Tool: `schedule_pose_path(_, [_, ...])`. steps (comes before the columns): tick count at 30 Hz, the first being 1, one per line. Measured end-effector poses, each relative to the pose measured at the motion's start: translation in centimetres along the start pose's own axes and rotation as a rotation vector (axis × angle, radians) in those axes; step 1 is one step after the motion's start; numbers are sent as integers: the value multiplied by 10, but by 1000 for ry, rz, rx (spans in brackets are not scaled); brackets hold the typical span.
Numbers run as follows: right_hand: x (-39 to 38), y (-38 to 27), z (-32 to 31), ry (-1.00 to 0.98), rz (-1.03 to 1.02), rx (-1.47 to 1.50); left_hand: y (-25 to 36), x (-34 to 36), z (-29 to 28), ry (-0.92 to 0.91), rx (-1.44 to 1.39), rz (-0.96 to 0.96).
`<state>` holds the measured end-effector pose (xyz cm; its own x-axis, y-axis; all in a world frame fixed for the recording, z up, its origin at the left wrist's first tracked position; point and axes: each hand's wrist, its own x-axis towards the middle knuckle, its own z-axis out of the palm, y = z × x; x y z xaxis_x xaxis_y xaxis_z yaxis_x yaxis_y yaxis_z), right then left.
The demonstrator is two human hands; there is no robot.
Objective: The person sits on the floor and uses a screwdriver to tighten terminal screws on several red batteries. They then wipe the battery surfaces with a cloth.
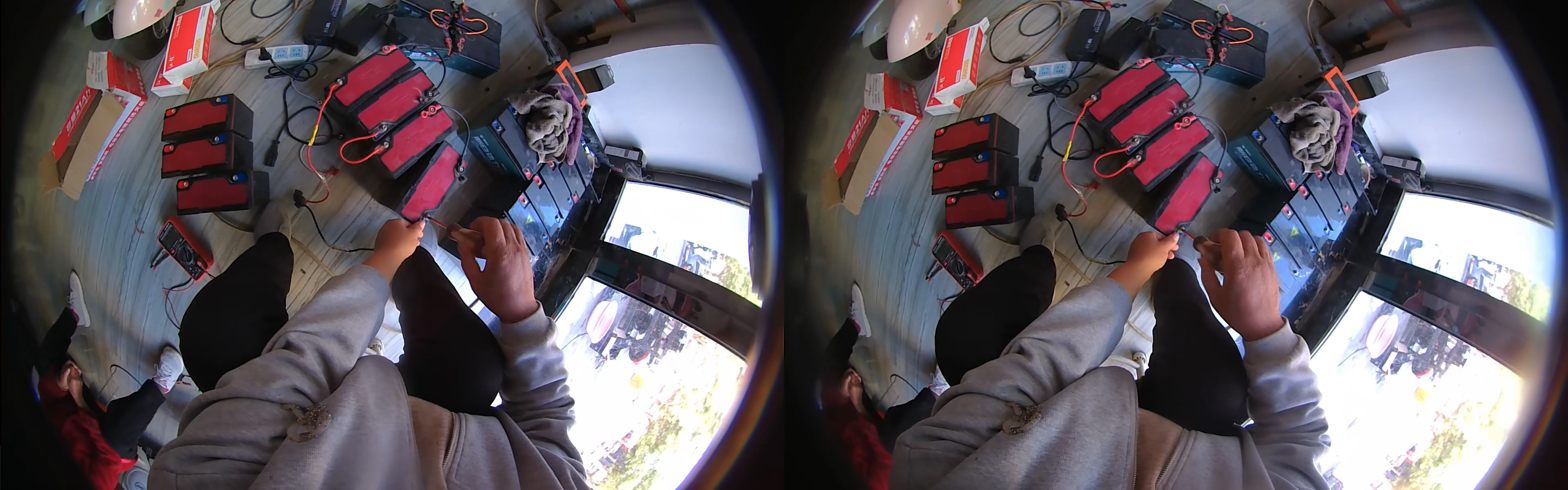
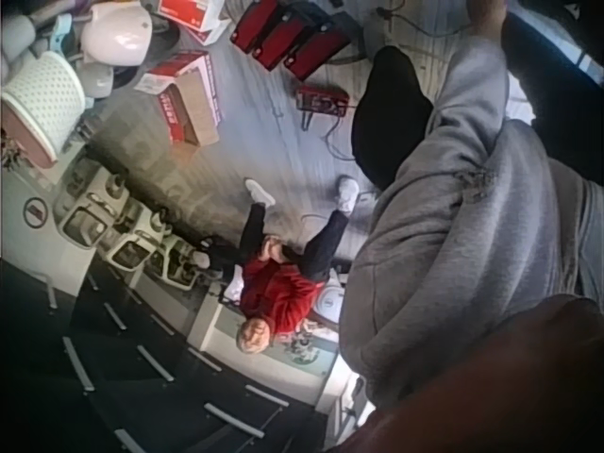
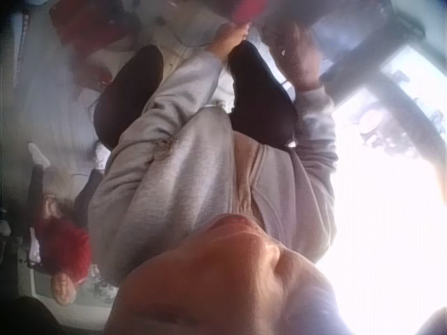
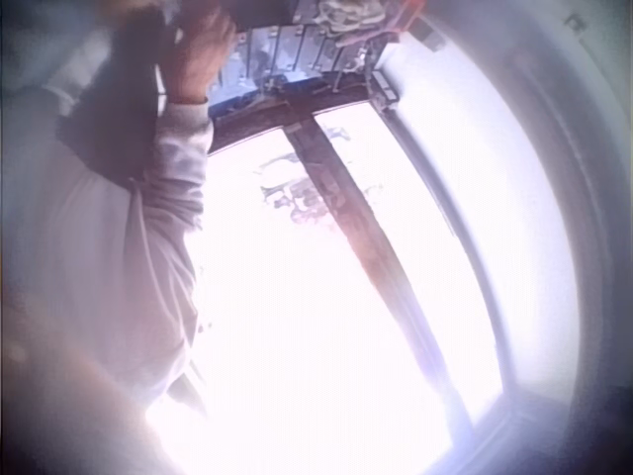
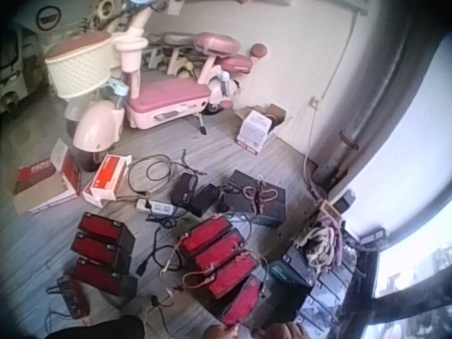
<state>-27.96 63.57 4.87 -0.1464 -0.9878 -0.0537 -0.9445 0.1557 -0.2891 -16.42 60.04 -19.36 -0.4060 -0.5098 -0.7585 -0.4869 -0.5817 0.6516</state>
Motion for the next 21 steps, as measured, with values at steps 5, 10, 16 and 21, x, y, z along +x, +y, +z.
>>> schedule_pose_path(5, [0, 3, 6, 80, 134, 195, 1, 2, -3, 15, 107, 31])
schedule_pose_path(10, [1, -2, 10, -30, 310, 133, 15, -9, -7, 227, 485, 127])
schedule_pose_path(16, [3, -1, 11, 93, 208, 267, 41, -33, -19, 429, 865, 253])
schedule_pose_path(21, [0, 2, 7, -19, 213, 140, 44, -34, -19, 355, 770, 521])
